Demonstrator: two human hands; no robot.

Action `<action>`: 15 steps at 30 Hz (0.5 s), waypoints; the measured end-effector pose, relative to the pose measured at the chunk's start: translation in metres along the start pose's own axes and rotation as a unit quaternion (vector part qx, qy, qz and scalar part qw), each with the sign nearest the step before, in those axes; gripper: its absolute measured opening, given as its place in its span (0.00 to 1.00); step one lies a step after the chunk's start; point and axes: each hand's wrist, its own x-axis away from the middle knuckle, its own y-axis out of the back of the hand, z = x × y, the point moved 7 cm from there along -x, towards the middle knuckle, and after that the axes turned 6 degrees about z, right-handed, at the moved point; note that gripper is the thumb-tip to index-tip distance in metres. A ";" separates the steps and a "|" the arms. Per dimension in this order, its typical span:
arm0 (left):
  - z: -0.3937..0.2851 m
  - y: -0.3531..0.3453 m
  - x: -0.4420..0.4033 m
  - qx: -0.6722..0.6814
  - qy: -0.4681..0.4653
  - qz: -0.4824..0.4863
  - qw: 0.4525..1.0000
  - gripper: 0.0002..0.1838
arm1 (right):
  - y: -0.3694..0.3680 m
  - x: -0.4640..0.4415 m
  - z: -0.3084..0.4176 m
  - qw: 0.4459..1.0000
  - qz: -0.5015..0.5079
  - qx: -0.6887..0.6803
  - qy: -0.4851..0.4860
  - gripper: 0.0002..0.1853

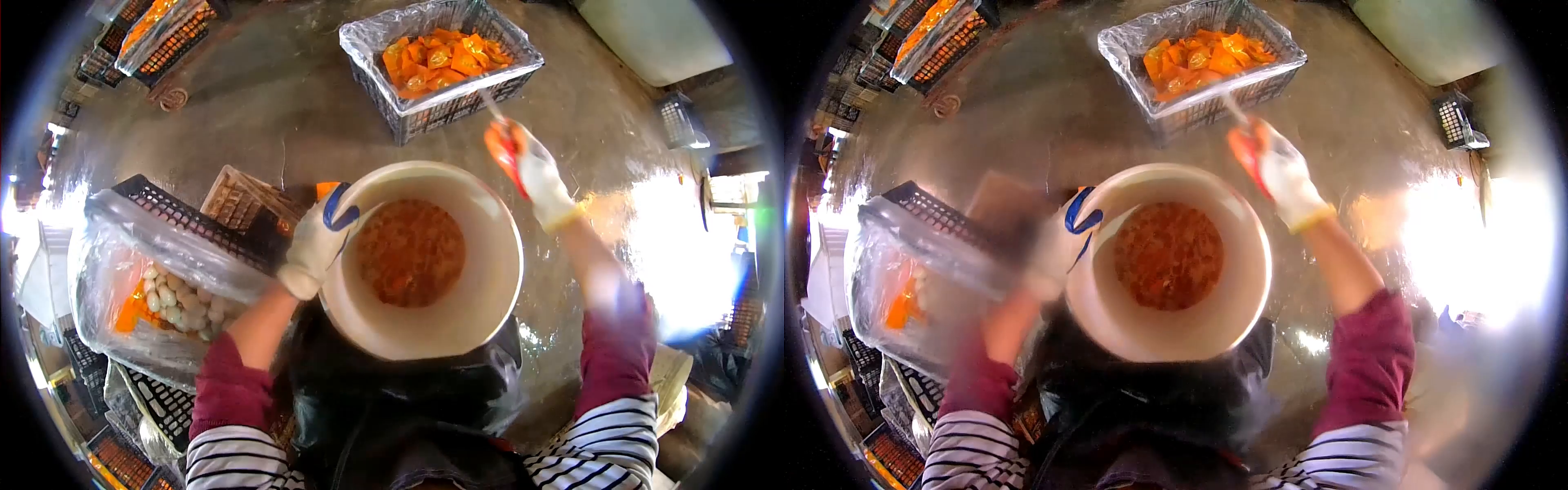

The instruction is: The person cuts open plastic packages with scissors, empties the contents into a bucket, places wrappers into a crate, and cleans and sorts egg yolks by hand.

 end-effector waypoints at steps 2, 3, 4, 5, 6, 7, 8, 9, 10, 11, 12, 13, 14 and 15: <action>0.001 0.003 0.002 -0.004 0.012 -0.005 1.000 0.24 | -0.046 -0.049 0.051 0.954 -0.010 0.284 0.095 0.16; 0.001 0.003 0.003 -0.025 0.048 0.004 0.999 0.25 | -0.068 -0.072 0.068 0.888 -0.014 0.432 0.155 0.17; 0.007 0.002 0.003 -0.035 0.023 -0.012 0.999 0.25 | -0.089 -0.093 0.078 0.796 -0.019 0.567 0.212 0.18; 0.009 0.001 0.002 -0.020 0.010 -0.012 1.000 0.25 | -0.101 -0.115 0.078 0.790 -0.025 0.571 0.221 0.16; 0.011 0.000 0.001 -0.005 -0.002 -0.012 1.000 0.25 | -0.113 -0.133 0.074 0.784 -0.029 0.576 0.229 0.15; 0.012 0.000 0.001 -0.004 0.003 -0.019 1.000 0.25 | -0.123 -0.150 0.064 0.812 0.004 0.546 0.207 0.16; 0.009 0.001 0.001 -0.003 0.008 -0.022 1.000 0.25 | -0.135 -0.162 0.052 0.805 0.029 0.565 0.182 0.17; 0.006 0.001 0.002 0.000 0.011 -0.021 1.000 0.25 | -0.145 -0.169 0.041 0.796 0.052 0.584 0.153 0.17; 0.007 -0.001 0.001 0.037 0.014 -0.013 0.999 0.24 | -0.151 -0.174 0.029 0.785 0.075 0.603 0.122 0.18; 0.007 -0.002 0.000 0.076 0.015 -0.005 0.997 0.24 | -0.154 -0.176 0.028 0.780 0.079 0.609 0.123 0.18; 0.007 -0.004 -0.002 0.115 0.014 0.002 0.993 0.24 | -0.152 -0.176 0.029 0.773 0.082 0.616 0.125 0.18; 0.006 -0.003 -0.002 0.099 0.000 -0.001 0.995 0.24 | -0.150 -0.172 0.026 0.745 0.087 0.639 0.172 0.16; 0.003 -0.001 -0.003 0.071 -0.003 0.006 0.997 0.24 | -0.148 -0.165 0.029 0.713 0.091 0.659 0.221 0.13; -0.001 0.001 -0.002 0.042 -0.006 0.010 0.999 0.24 | -0.141 -0.161 0.026 0.722 0.109 0.652 0.204 0.14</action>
